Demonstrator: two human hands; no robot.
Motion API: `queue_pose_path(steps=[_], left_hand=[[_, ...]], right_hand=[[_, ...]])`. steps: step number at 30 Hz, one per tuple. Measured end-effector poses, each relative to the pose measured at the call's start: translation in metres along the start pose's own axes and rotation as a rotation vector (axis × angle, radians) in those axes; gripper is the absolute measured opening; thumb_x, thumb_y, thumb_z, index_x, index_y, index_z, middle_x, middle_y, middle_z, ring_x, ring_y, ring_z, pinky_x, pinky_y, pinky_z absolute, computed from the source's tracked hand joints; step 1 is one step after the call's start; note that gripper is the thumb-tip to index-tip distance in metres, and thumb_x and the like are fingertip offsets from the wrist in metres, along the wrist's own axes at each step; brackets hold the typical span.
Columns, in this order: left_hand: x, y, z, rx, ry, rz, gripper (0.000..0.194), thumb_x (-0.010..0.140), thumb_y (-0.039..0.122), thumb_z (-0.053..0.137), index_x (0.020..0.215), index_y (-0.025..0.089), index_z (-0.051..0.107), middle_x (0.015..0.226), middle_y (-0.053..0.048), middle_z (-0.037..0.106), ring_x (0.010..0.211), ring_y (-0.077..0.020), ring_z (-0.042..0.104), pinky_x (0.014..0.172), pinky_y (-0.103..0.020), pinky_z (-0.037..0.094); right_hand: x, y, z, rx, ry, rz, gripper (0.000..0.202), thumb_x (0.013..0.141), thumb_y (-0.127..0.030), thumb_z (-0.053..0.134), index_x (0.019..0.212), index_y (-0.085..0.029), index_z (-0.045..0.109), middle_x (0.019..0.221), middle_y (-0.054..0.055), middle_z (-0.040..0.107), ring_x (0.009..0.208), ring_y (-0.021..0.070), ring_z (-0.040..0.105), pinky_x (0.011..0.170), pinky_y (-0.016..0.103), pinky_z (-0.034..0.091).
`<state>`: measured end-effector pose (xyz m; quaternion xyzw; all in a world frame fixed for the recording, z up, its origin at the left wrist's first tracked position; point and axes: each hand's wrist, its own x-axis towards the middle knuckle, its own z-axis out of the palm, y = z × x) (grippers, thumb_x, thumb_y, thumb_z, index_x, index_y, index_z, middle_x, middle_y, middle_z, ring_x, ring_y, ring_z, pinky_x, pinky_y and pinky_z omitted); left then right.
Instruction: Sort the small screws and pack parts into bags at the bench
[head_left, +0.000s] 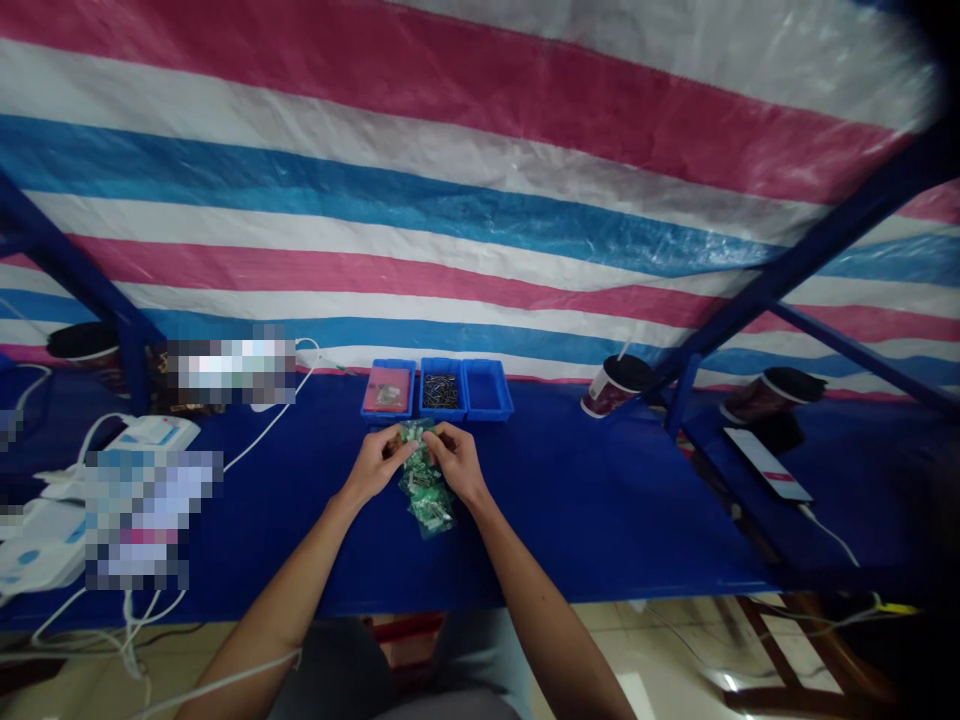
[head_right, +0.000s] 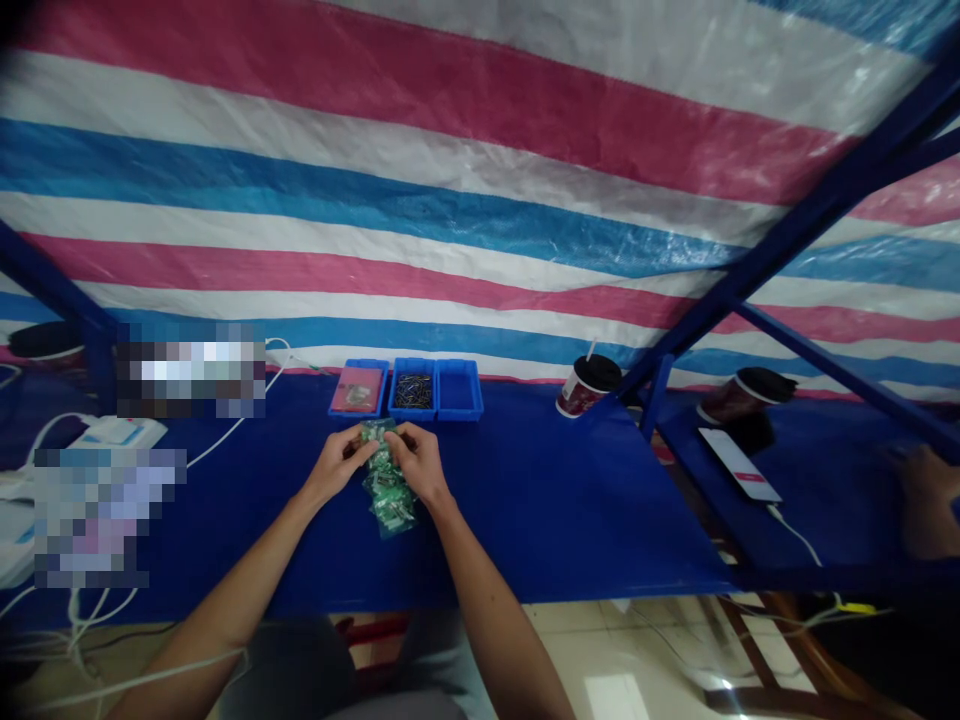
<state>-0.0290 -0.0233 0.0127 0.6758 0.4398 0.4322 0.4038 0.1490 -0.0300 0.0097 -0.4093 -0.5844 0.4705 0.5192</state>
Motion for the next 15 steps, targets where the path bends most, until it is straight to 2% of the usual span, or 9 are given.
queue_pose_path(steps=[5, 11, 15], left_hand=[[0.0009, -0.0021, -0.0022, 0.048, 0.017, 0.004, 0.039, 0.09, 0.043, 0.06, 0.065, 0.015, 0.049, 0.057, 0.006, 0.036, 0.055, -0.0091, 0.034, 0.054, -0.024, 0.024], [0.001, -0.0086, -0.0018, 0.063, 0.01, 0.012, 0.045, 0.088, 0.045, 0.062, 0.06, 0.016, 0.043, 0.057, 0.006, 0.034, 0.054, -0.0086, 0.032, 0.054, -0.024, 0.024], [0.0002, -0.0056, -0.0019, 0.079, -0.025, -0.017, 0.043, 0.09, 0.046, 0.059, 0.062, 0.015, 0.047, 0.056, 0.005, 0.037, 0.054, -0.009, 0.035, 0.054, -0.024, 0.024]], right_hand=[[0.0021, 0.003, 0.0012, 0.071, -0.07, 0.043, 0.035, 0.084, -0.049, 0.07, 0.095, -0.015, 0.065, 0.069, -0.002, 0.057, 0.058, 0.0108, 0.048, 0.054, 0.022, 0.038], [0.0022, 0.0063, -0.0001, 0.038, -0.098, 0.04, 0.036, 0.085, -0.048, 0.068, 0.075, -0.016, 0.059, 0.059, -0.004, 0.05, 0.054, 0.01, 0.044, 0.054, 0.022, 0.035], [0.0019, 0.0069, -0.0022, 0.026, -0.105, 0.052, 0.038, 0.086, -0.049, 0.067, 0.07, -0.016, 0.054, 0.056, -0.005, 0.047, 0.051, 0.0091, 0.042, 0.052, 0.022, 0.032]])
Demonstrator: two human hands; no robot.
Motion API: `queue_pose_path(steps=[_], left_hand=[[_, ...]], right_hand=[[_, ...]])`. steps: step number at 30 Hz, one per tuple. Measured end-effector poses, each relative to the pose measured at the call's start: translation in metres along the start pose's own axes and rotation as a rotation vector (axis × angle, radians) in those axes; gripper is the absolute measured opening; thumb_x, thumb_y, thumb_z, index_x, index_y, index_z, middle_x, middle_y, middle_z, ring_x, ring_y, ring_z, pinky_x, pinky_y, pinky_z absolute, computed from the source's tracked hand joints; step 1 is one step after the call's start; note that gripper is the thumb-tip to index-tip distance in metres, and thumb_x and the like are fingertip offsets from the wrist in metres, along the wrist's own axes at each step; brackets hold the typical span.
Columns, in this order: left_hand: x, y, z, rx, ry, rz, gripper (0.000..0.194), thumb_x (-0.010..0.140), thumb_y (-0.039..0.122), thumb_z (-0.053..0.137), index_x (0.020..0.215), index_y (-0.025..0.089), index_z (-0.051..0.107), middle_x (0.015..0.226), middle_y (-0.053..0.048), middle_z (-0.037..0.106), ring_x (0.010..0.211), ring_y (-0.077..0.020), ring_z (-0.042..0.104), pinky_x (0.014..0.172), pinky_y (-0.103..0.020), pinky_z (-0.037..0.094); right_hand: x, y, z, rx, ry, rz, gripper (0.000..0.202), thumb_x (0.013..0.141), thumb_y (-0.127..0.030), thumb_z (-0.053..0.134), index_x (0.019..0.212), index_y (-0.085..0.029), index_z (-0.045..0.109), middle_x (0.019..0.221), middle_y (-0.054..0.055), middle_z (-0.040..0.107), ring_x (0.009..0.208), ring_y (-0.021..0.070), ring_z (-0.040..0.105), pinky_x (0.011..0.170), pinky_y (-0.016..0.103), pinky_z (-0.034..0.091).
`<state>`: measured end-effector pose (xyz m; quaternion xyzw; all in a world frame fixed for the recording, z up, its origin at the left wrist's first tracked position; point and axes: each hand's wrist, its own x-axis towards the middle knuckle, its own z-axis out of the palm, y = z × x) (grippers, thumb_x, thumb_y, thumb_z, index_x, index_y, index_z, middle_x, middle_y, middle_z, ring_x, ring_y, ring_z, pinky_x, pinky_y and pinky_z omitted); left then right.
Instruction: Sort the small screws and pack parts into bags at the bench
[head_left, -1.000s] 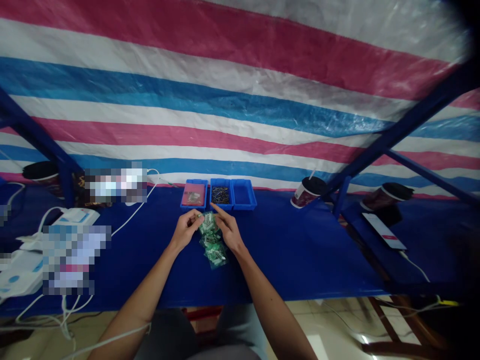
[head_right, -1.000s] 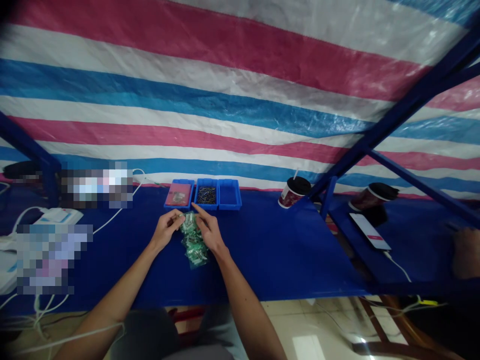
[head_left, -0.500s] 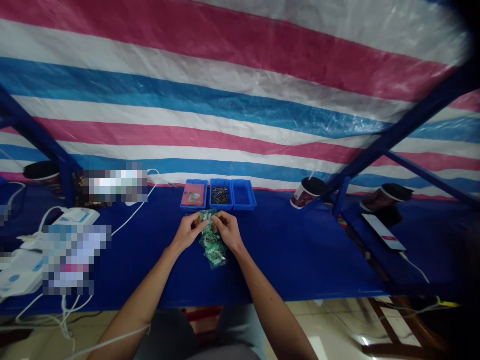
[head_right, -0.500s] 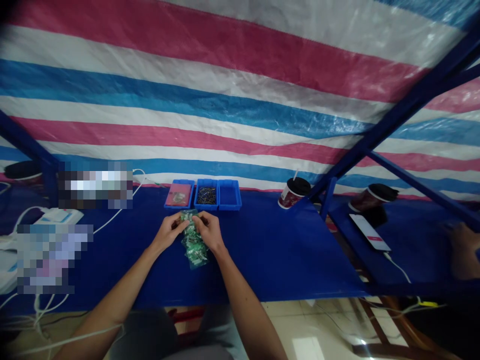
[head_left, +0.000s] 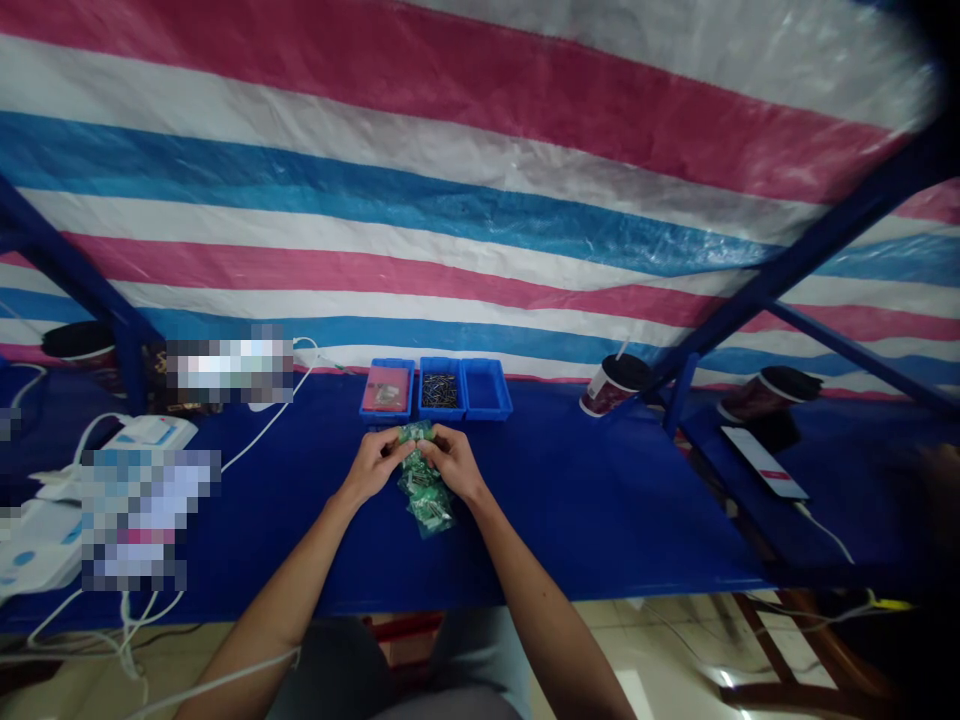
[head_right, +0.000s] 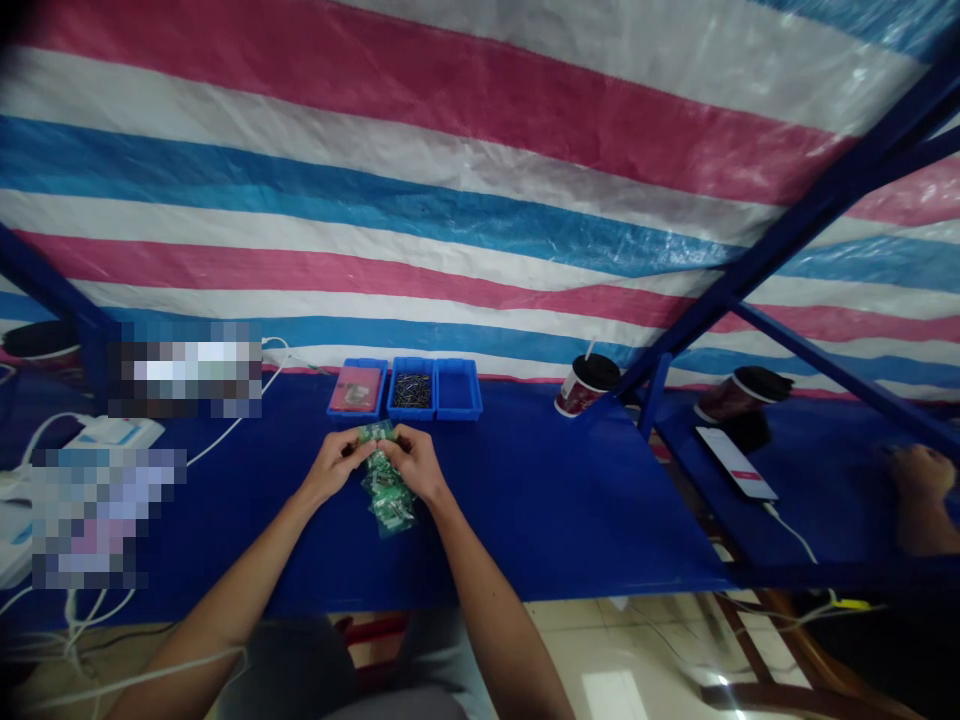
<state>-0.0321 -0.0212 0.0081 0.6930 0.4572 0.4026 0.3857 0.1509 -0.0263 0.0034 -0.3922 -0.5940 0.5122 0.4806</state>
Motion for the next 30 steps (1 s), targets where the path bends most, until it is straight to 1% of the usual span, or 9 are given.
queue_pose_path(steps=[3, 7, 11, 14, 16, 20, 24, 26, 30], left_hand=[[-0.0003, 0.0029, -0.0009, -0.012, -0.027, -0.003, 0.04, 0.091, 0.047, 0.059, 0.068, 0.015, 0.052, 0.058, 0.005, 0.039, 0.055, -0.0094, 0.037, 0.054, -0.024, 0.025], [-0.0007, 0.0015, -0.0007, -0.035, -0.021, -0.008, 0.04, 0.091, 0.048, 0.058, 0.069, 0.015, 0.051, 0.059, 0.005, 0.039, 0.055, -0.0093, 0.036, 0.053, -0.024, 0.024], [-0.0007, -0.0008, 0.0, -0.053, -0.011, -0.006, 0.042, 0.092, 0.047, 0.056, 0.065, 0.015, 0.052, 0.057, 0.004, 0.039, 0.055, -0.0097, 0.035, 0.053, -0.024, 0.024], [0.0002, -0.0006, -0.0004, -0.094, 0.002, 0.012, 0.043, 0.093, 0.046, 0.056, 0.064, 0.015, 0.052, 0.058, 0.004, 0.039, 0.055, -0.01, 0.034, 0.053, -0.024, 0.024], [0.0009, -0.0006, -0.0005, -0.106, 0.018, 0.021, 0.042, 0.092, 0.046, 0.056, 0.065, 0.014, 0.054, 0.059, 0.003, 0.04, 0.056, -0.0102, 0.033, 0.054, -0.024, 0.024], [0.0015, -0.0025, 0.0005, -0.081, 0.039, 0.035, 0.04, 0.091, 0.045, 0.057, 0.067, 0.013, 0.057, 0.06, 0.003, 0.041, 0.057, -0.0103, 0.034, 0.055, -0.024, 0.024], [0.0012, -0.0041, 0.001, -0.027, 0.043, 0.03, 0.04, 0.091, 0.045, 0.058, 0.066, 0.014, 0.055, 0.058, 0.004, 0.038, 0.057, -0.0101, 0.033, 0.055, -0.024, 0.023], [0.0011, -0.0034, 0.0007, -0.007, 0.032, 0.034, 0.04, 0.09, 0.046, 0.06, 0.066, 0.014, 0.054, 0.057, 0.004, 0.036, 0.056, -0.0098, 0.032, 0.055, -0.023, 0.023], [0.0008, 0.0009, 0.0011, 0.014, -0.024, 0.033, 0.036, 0.089, 0.046, 0.06, 0.078, 0.012, 0.063, 0.058, 0.004, 0.042, 0.055, -0.0102, 0.034, 0.054, -0.022, 0.024]], right_hand=[[0.0001, -0.0001, 0.0003, 0.019, -0.012, 0.008, 0.04, 0.084, -0.051, 0.068, 0.07, -0.017, 0.053, 0.055, -0.005, 0.046, 0.051, 0.0091, 0.041, 0.052, 0.022, 0.031], [-0.0001, -0.0023, 0.0017, 0.026, -0.051, -0.002, 0.042, 0.084, -0.053, 0.068, 0.07, -0.017, 0.053, 0.057, -0.005, 0.046, 0.052, 0.0095, 0.041, 0.053, 0.023, 0.032], [-0.0013, -0.0062, 0.0025, 0.059, -0.083, 0.033, 0.04, 0.084, -0.054, 0.068, 0.077, -0.017, 0.053, 0.059, -0.005, 0.047, 0.053, 0.0095, 0.041, 0.052, 0.022, 0.031], [-0.0018, -0.0068, 0.0034, 0.087, -0.103, 0.047, 0.04, 0.083, -0.055, 0.068, 0.083, -0.018, 0.053, 0.064, -0.005, 0.048, 0.055, 0.01, 0.044, 0.053, 0.022, 0.034], [-0.0016, -0.0052, 0.004, 0.084, -0.1, 0.044, 0.041, 0.083, -0.056, 0.068, 0.083, -0.018, 0.052, 0.065, -0.004, 0.048, 0.056, 0.0102, 0.045, 0.054, 0.022, 0.036], [-0.0014, -0.0024, 0.0031, 0.035, -0.086, 0.039, 0.041, 0.084, -0.055, 0.067, 0.077, -0.017, 0.053, 0.06, -0.004, 0.048, 0.055, 0.01, 0.043, 0.052, 0.022, 0.032], [-0.0014, -0.0037, 0.0012, 0.038, -0.072, 0.007, 0.041, 0.084, -0.053, 0.068, 0.072, -0.017, 0.054, 0.059, -0.004, 0.047, 0.054, 0.0098, 0.042, 0.053, 0.023, 0.031], [-0.001, -0.0041, 0.0011, 0.042, -0.068, -0.002, 0.041, 0.084, -0.053, 0.068, 0.073, -0.016, 0.056, 0.06, -0.003, 0.048, 0.054, 0.0103, 0.043, 0.054, 0.023, 0.033], [-0.0005, -0.0055, 0.0015, 0.041, -0.058, 0.008, 0.042, 0.084, -0.057, 0.067, 0.077, -0.017, 0.058, 0.059, -0.003, 0.048, 0.054, 0.0111, 0.044, 0.054, 0.023, 0.034]])
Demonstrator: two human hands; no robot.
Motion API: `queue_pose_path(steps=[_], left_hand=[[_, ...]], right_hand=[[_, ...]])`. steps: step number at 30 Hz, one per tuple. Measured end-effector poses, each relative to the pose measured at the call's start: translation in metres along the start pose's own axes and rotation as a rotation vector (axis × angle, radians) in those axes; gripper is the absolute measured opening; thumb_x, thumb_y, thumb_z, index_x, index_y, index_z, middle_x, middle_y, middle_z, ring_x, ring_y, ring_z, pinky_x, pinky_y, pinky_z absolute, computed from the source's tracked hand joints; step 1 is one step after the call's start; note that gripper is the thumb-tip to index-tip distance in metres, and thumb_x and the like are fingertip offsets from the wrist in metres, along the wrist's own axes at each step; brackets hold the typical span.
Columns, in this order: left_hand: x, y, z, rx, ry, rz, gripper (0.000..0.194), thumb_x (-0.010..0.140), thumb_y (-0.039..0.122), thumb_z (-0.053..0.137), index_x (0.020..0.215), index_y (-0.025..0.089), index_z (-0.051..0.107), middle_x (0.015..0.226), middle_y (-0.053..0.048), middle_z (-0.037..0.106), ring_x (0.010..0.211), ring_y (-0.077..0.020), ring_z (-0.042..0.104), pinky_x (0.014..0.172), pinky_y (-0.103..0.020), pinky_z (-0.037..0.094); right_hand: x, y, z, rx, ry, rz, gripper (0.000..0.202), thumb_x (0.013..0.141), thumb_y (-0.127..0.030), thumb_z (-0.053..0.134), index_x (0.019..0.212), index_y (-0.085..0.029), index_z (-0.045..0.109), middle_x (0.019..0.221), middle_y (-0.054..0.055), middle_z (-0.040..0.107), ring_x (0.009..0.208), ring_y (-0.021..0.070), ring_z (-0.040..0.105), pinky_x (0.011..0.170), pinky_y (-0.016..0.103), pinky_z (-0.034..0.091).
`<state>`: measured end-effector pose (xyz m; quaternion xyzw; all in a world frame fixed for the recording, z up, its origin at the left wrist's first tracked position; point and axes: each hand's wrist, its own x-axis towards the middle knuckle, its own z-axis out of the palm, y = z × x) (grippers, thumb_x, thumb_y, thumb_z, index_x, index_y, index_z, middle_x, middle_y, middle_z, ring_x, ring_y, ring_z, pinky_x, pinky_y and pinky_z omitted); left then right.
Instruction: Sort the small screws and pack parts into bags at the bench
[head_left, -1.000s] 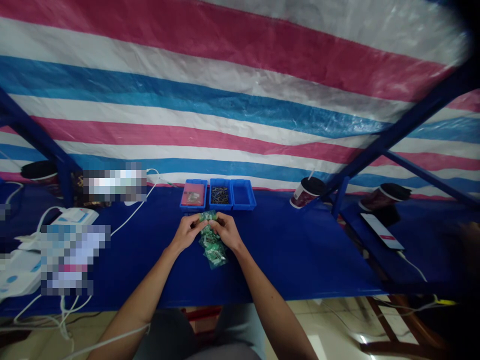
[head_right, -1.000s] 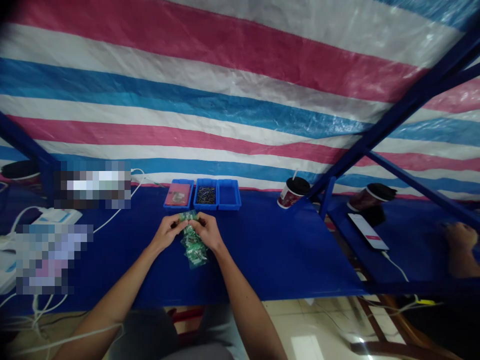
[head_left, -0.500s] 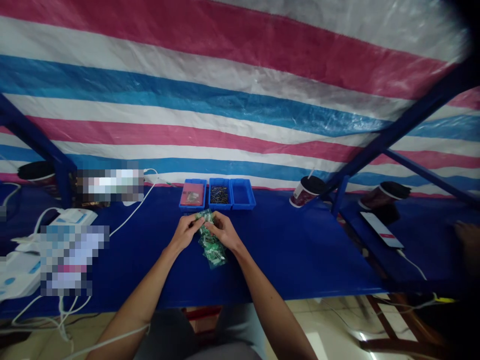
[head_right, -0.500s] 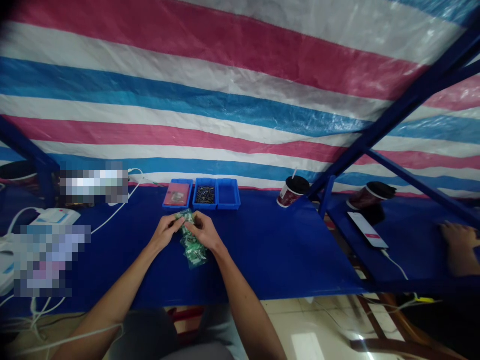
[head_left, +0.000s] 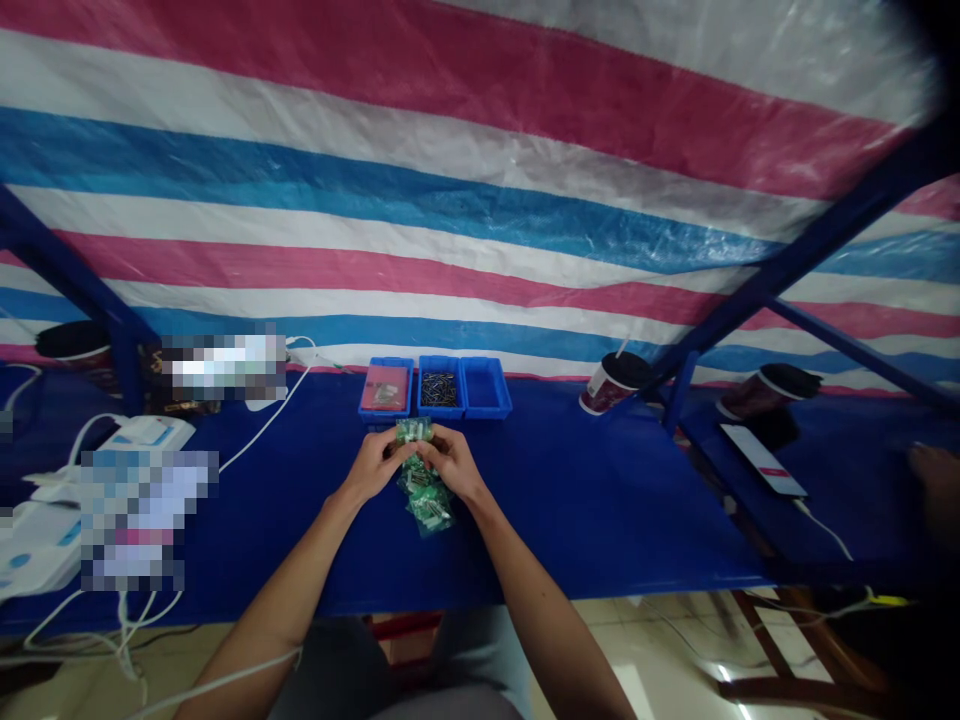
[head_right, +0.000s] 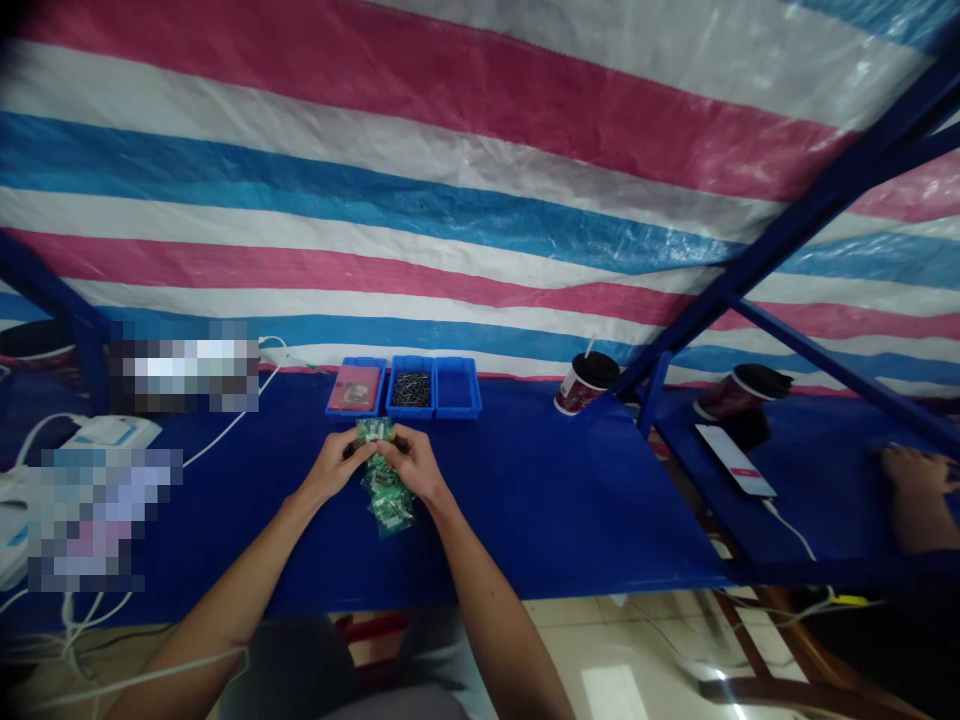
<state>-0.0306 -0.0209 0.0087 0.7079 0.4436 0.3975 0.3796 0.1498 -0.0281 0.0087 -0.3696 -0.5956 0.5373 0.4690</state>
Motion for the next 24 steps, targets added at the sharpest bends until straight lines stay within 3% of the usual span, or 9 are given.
queue_pose_path(steps=[6, 11, 15, 24], left_hand=[[0.001, 0.005, -0.001, 0.072, 0.01, 0.024, 0.042, 0.094, 0.047, 0.053, 0.075, 0.011, 0.066, 0.056, 0.003, 0.048, 0.053, -0.0103, 0.037, 0.054, -0.023, 0.027], [0.001, 0.004, -0.001, 0.061, 0.05, 0.023, 0.043, 0.094, 0.047, 0.052, 0.069, 0.014, 0.057, 0.056, 0.003, 0.046, 0.054, -0.0104, 0.039, 0.054, -0.023, 0.027], [-0.001, 0.003, -0.001, -0.008, 0.017, -0.004, 0.045, 0.096, 0.049, 0.049, 0.065, 0.016, 0.05, 0.054, 0.004, 0.045, 0.052, -0.0102, 0.041, 0.055, -0.023, 0.029], [-0.001, 0.008, -0.002, -0.064, 0.019, -0.005, 0.037, 0.091, 0.047, 0.058, 0.074, 0.014, 0.06, 0.056, 0.003, 0.05, 0.052, -0.0102, 0.042, 0.052, -0.022, 0.029]], right_hand=[[-0.002, -0.008, -0.001, 0.048, -0.082, 0.027, 0.041, 0.091, -0.057, 0.058, 0.083, -0.016, 0.059, 0.067, -0.001, 0.054, 0.056, 0.0112, 0.047, 0.056, 0.023, 0.037], [-0.001, -0.001, -0.001, -0.021, -0.034, 0.042, 0.046, 0.087, -0.059, 0.062, 0.072, -0.016, 0.056, 0.061, -0.003, 0.05, 0.053, 0.0097, 0.043, 0.052, 0.022, 0.033], [0.0, 0.004, -0.002, -0.064, -0.012, 0.03, 0.047, 0.088, -0.058, 0.061, 0.068, -0.015, 0.057, 0.057, -0.003, 0.048, 0.052, 0.0094, 0.042, 0.052, 0.022, 0.032], [-0.002, -0.006, -0.003, 0.006, -0.02, 0.053, 0.045, 0.086, -0.055, 0.066, 0.064, -0.015, 0.063, 0.051, -0.002, 0.051, 0.047, 0.01, 0.042, 0.05, 0.024, 0.033]])
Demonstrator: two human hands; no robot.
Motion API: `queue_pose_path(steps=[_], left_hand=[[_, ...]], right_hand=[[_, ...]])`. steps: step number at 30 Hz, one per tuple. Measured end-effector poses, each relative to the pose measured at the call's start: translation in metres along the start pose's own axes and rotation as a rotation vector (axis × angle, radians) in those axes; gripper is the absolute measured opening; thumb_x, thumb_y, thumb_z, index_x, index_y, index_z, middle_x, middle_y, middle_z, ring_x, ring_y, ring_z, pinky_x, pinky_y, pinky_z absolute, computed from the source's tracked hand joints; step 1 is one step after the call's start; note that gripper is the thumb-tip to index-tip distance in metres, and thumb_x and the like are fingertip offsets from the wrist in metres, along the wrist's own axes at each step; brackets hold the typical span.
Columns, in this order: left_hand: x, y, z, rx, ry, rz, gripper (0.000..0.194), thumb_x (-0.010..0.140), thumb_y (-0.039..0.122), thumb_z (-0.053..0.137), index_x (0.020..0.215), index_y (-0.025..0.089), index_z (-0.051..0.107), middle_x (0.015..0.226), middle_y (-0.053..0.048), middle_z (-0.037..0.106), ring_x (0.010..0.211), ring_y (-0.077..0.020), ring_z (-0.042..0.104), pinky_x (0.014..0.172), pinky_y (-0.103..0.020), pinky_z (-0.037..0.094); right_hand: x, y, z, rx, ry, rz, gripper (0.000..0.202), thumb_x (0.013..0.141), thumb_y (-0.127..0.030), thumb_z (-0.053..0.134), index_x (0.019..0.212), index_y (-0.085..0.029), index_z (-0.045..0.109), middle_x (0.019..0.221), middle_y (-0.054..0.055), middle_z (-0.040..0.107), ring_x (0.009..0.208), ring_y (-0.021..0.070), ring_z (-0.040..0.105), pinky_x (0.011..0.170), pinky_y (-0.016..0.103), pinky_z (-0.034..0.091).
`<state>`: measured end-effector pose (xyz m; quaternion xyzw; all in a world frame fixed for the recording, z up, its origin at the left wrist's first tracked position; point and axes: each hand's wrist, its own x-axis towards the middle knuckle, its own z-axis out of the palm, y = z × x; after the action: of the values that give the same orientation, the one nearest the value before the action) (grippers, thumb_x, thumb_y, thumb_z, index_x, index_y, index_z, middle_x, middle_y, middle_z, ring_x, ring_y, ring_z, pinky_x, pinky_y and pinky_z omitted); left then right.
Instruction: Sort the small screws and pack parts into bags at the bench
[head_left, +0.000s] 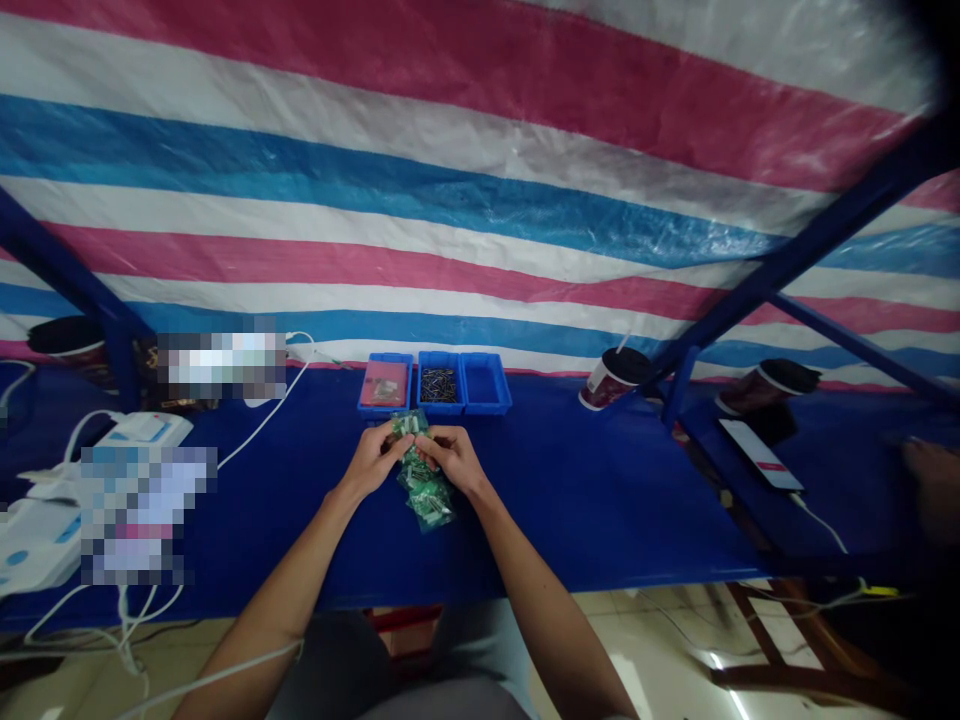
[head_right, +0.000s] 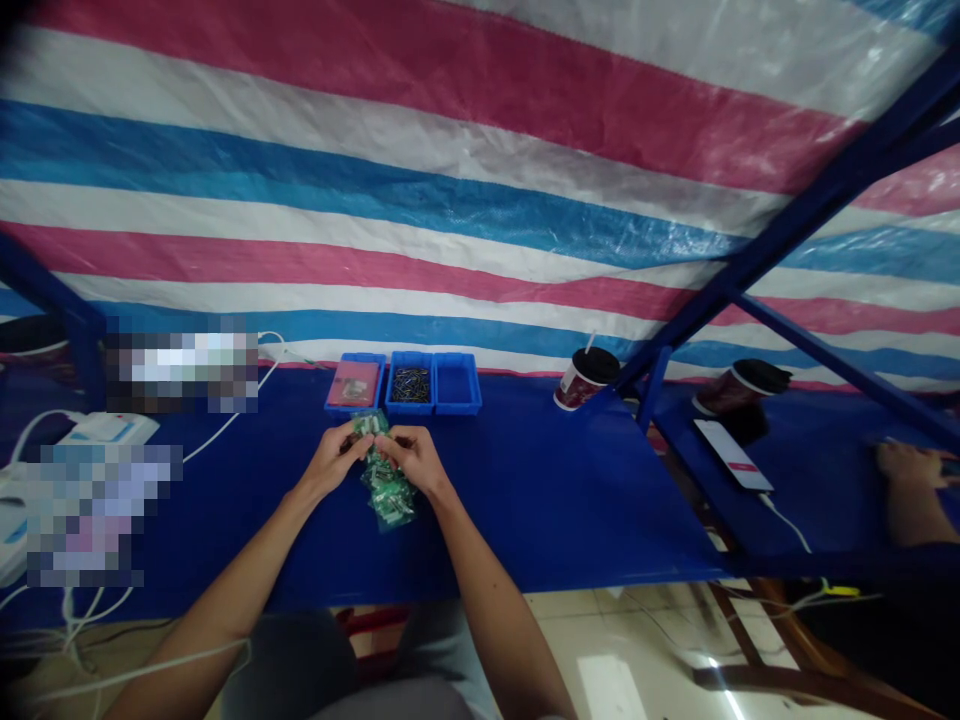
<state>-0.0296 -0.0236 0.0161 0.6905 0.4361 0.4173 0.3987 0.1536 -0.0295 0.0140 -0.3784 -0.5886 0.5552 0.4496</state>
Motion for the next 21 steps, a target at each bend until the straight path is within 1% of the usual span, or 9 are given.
queue_pose_path(steps=[3, 6, 9, 12, 17, 21], left_hand=[[0.0009, -0.0002, 0.0011, 0.022, 0.004, 0.009, 0.036, 0.09, 0.045, 0.059, 0.072, 0.014, 0.059, 0.055, 0.003, 0.051, 0.051, -0.0103, 0.043, 0.052, -0.022, 0.03], [0.0007, -0.0026, 0.0018, 0.077, -0.002, 0.006, 0.034, 0.09, 0.044, 0.059, 0.074, 0.013, 0.06, 0.054, 0.003, 0.051, 0.051, -0.0106, 0.043, 0.053, -0.023, 0.03], [0.0006, -0.0056, 0.0017, 0.135, 0.012, 0.007, 0.036, 0.089, 0.046, 0.059, 0.074, 0.013, 0.061, 0.055, 0.004, 0.046, 0.052, -0.0102, 0.04, 0.053, -0.023, 0.029], [0.001, -0.0073, 0.001, 0.149, 0.038, -0.002, 0.04, 0.088, 0.048, 0.061, 0.068, 0.013, 0.059, 0.054, 0.004, 0.042, 0.053, -0.01, 0.037, 0.053, -0.023, 0.027], [0.0003, -0.0061, -0.0002, 0.047, 0.025, -0.027, 0.043, 0.088, 0.049, 0.059, 0.062, 0.014, 0.054, 0.054, 0.004, 0.041, 0.052, -0.0099, 0.036, 0.052, -0.024, 0.025], [-0.0017, -0.0032, -0.0005, -0.044, -0.024, -0.055, 0.042, 0.091, 0.048, 0.056, 0.066, 0.015, 0.056, 0.054, 0.004, 0.042, 0.051, -0.0104, 0.038, 0.052, -0.024, 0.027]], right_hand=[[-0.0004, -0.0032, 0.0011, 0.051, -0.028, 0.002, 0.043, 0.087, -0.052, 0.065, 0.066, -0.015, 0.063, 0.054, -0.002, 0.052, 0.046, 0.01, 0.044, 0.05, 0.024, 0.033], [-0.0006, -0.0046, 0.0032, 0.082, -0.047, -0.005, 0.042, 0.089, -0.052, 0.063, 0.07, -0.015, 0.061, 0.058, -0.002, 0.052, 0.049, 0.0101, 0.045, 0.051, 0.024, 0.034], [-0.0004, -0.0037, 0.0049, 0.086, -0.039, -0.021, 0.04, 0.088, -0.055, 0.062, 0.076, -0.017, 0.058, 0.064, -0.002, 0.053, 0.05, 0.0096, 0.044, 0.051, 0.023, 0.035], [-0.0002, -0.0019, 0.0046, 0.059, -0.013, -0.027, 0.041, 0.086, -0.057, 0.065, 0.078, -0.018, 0.056, 0.063, -0.003, 0.052, 0.05, 0.0093, 0.043, 0.051, 0.023, 0.034], [0.0, 0.0002, 0.0032, 0.022, -0.019, -0.015, 0.046, 0.086, -0.061, 0.063, 0.073, -0.017, 0.056, 0.06, -0.003, 0.052, 0.05, 0.0095, 0.043, 0.052, 0.023, 0.035], [0.0015, 0.0014, 0.0039, -0.003, -0.012, -0.017, 0.047, 0.088, -0.061, 0.06, 0.071, -0.017, 0.055, 0.057, -0.003, 0.051, 0.049, 0.0092, 0.042, 0.051, 0.023, 0.034]])
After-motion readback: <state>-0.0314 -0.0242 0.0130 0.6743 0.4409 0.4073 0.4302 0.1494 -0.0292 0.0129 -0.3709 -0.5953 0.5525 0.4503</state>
